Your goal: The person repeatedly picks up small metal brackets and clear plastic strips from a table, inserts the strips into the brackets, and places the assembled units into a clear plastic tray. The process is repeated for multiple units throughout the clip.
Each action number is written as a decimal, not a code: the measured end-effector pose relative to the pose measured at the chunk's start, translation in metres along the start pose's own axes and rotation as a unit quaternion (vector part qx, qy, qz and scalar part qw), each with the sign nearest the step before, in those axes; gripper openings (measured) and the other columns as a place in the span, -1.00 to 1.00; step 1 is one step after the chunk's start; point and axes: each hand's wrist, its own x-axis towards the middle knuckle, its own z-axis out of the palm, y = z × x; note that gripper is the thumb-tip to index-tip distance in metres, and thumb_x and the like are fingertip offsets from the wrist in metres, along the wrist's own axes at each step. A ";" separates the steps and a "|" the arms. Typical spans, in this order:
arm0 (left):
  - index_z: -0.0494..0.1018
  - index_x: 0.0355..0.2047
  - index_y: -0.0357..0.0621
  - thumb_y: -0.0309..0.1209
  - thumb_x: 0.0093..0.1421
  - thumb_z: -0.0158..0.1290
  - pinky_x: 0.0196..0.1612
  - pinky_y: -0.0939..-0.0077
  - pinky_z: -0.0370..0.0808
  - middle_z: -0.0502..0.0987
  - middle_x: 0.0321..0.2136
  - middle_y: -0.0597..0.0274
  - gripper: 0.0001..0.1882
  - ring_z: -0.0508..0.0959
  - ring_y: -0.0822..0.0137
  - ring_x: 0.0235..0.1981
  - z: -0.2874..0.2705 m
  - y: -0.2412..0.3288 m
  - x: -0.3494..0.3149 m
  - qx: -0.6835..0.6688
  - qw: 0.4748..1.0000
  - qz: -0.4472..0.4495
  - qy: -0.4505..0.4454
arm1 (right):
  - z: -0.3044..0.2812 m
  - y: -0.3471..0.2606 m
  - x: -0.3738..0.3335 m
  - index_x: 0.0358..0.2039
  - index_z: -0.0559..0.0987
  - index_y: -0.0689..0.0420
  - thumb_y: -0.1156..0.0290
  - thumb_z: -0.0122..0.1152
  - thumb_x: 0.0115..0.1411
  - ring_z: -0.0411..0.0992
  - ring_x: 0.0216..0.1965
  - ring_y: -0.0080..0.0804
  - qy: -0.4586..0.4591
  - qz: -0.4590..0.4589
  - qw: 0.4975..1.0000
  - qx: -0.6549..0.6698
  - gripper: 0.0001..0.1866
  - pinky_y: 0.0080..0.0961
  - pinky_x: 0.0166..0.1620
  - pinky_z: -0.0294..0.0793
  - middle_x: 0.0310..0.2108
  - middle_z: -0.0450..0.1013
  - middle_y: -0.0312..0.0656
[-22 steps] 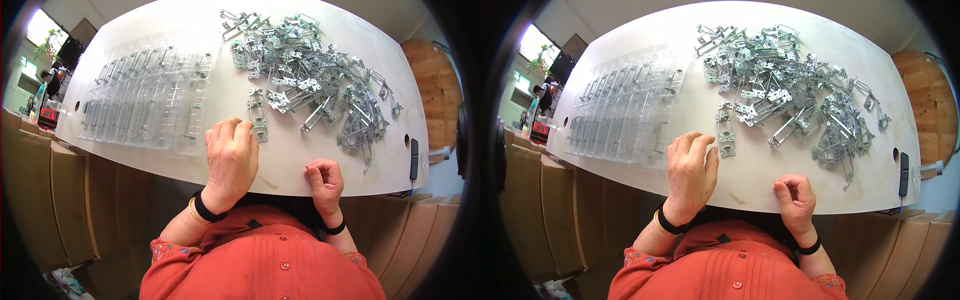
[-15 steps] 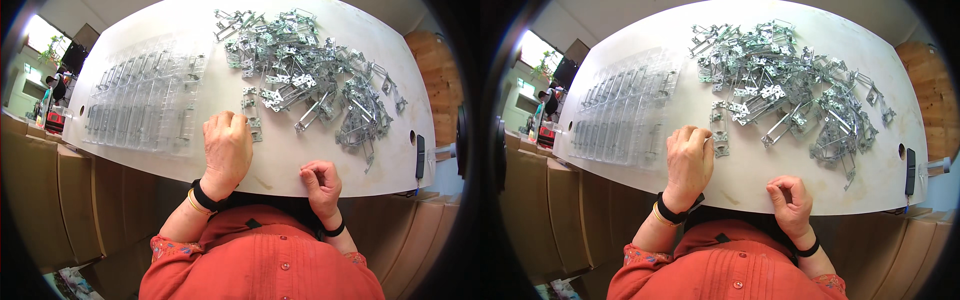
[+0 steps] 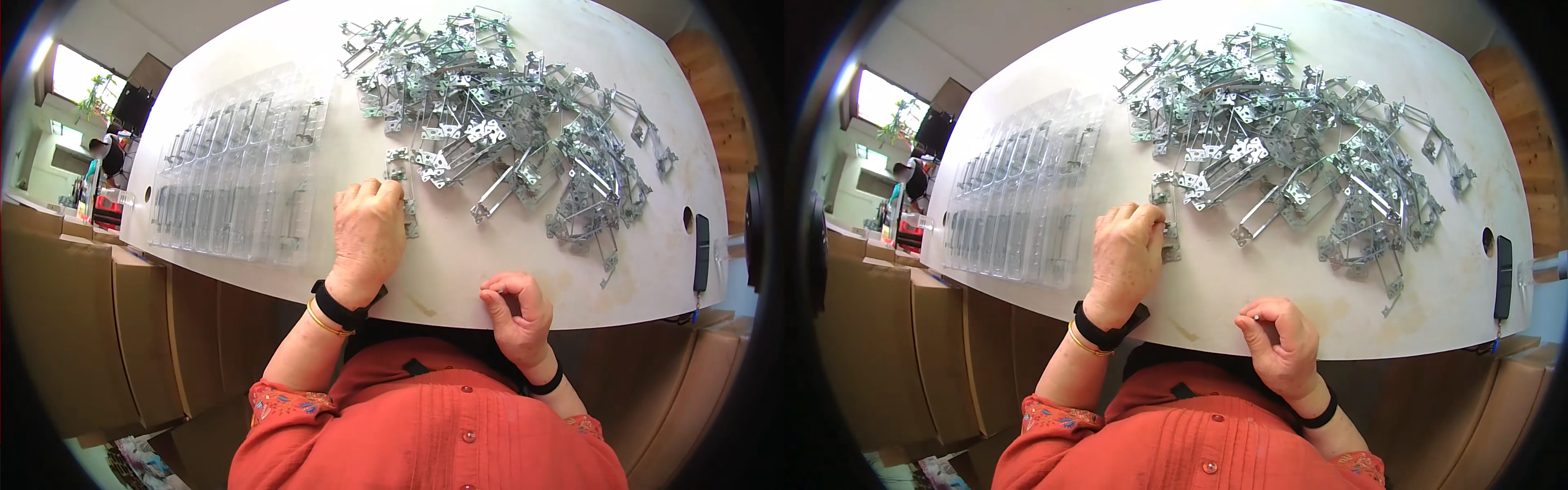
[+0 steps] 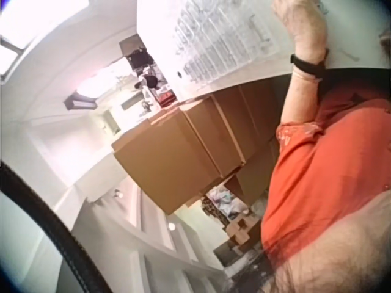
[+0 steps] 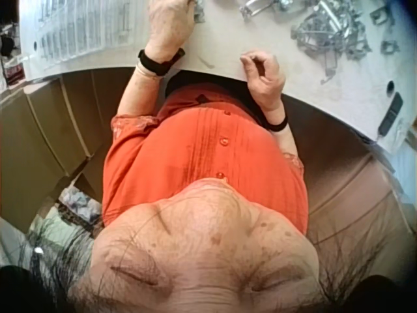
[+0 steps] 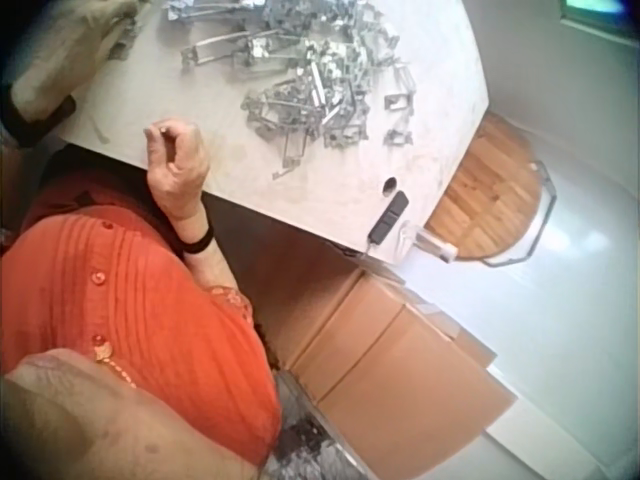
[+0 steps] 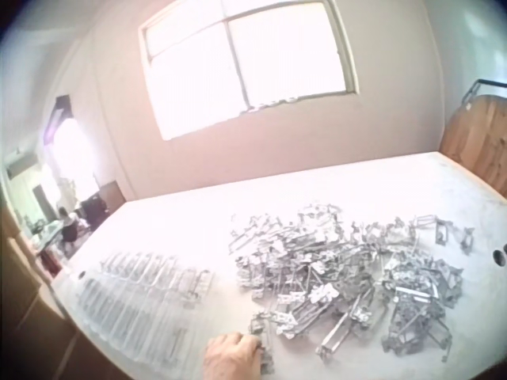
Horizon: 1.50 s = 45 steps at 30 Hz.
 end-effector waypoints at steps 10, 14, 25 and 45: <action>0.56 -0.24 -0.09 -0.51 0.30 0.16 -0.05 0.18 0.40 0.64 -0.29 0.18 -0.95 0.60 0.04 -0.22 0.000 -0.001 0.004 0.024 0.998 0.026 0.043 | 0.001 0.003 0.000 -0.21 0.51 0.18 0.54 0.41 0.37 0.48 -0.42 -0.52 0.006 -0.013 1.000 0.000 -0.83 -0.59 -0.37 0.46 -0.27 0.61 -0.14; 0.56 -0.25 -0.09 -0.52 0.30 0.17 -0.05 0.20 0.40 0.64 -0.30 0.18 -0.95 0.60 0.05 -0.24 -0.004 0.001 0.004 0.026 0.998 0.030 0.058 | 0.002 0.001 0.000 -0.21 0.51 0.18 0.55 0.40 0.37 0.47 -0.42 -0.52 0.005 -0.007 1.000 -0.003 -0.83 -0.60 -0.37 0.45 -0.26 0.61 -0.14; 0.56 -0.24 -0.17 -0.62 0.23 0.21 -0.06 0.21 0.44 0.61 -0.32 0.12 -0.88 0.60 0.05 -0.26 -0.045 0.023 -0.025 -0.049 0.993 0.083 0.072 | 0.004 0.005 -0.006 -0.17 0.53 0.20 0.52 0.38 0.40 0.50 -0.32 -0.55 0.031 0.041 0.998 0.036 -0.85 -0.62 -0.22 0.51 -0.23 0.62 -0.17; 0.54 -0.05 -0.28 -0.62 0.23 0.14 0.19 0.07 0.47 0.62 -0.02 -0.07 -0.73 0.59 -0.08 0.02 -0.038 0.014 -0.072 -0.089 0.994 0.050 -0.030 | 0.003 0.005 -0.006 -0.09 0.47 0.23 0.53 0.26 0.48 0.53 -0.19 -0.56 0.067 0.069 0.983 0.156 -0.87 -0.56 -0.01 0.57 -0.11 0.56 -0.10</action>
